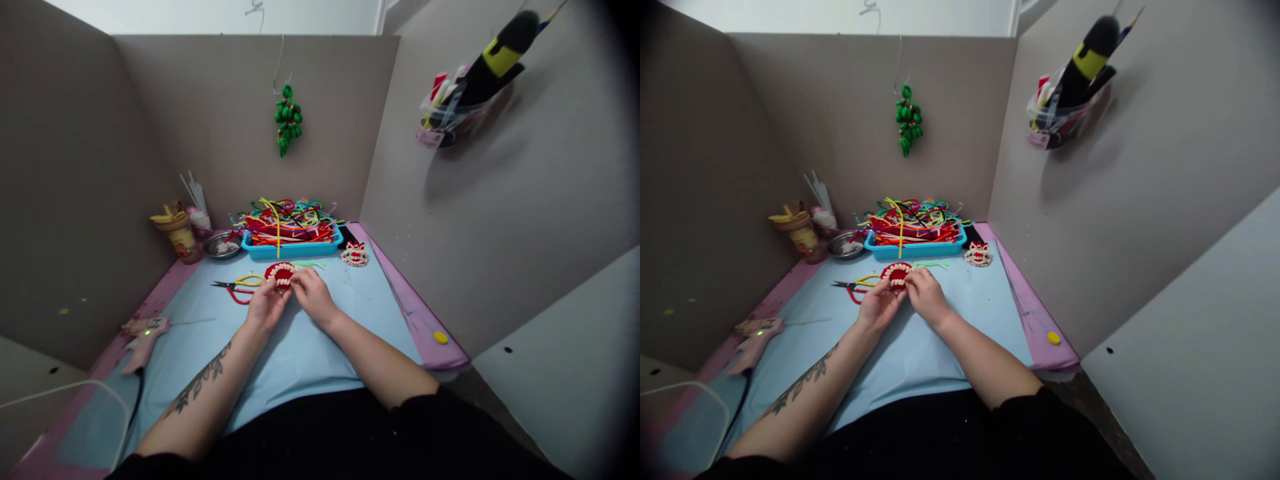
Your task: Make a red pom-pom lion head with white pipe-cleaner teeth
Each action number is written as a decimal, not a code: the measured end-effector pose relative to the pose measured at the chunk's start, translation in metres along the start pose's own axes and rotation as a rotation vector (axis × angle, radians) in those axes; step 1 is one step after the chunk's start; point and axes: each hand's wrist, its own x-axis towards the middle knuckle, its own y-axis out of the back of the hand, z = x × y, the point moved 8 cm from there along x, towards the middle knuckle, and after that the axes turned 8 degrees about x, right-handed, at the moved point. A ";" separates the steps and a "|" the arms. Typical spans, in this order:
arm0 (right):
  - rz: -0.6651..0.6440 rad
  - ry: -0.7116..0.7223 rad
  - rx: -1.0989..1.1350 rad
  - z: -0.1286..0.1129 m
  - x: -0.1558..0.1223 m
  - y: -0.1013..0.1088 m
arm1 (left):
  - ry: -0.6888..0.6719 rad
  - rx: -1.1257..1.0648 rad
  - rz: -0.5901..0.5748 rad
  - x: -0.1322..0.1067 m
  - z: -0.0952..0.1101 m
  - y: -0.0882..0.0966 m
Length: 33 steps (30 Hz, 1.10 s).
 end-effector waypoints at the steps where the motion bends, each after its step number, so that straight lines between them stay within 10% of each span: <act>1: -0.006 0.017 0.015 -0.001 0.000 -0.001 | -0.009 -0.008 0.008 0.000 0.001 0.001; 23: 0.125 -0.016 0.030 0.006 0.003 0.012 | -0.032 -0.030 -0.005 0.003 0.004 -0.004; 33: 0.204 -0.247 0.151 0.019 0.005 0.014 | -0.039 -0.022 -0.003 -0.002 0.002 -0.006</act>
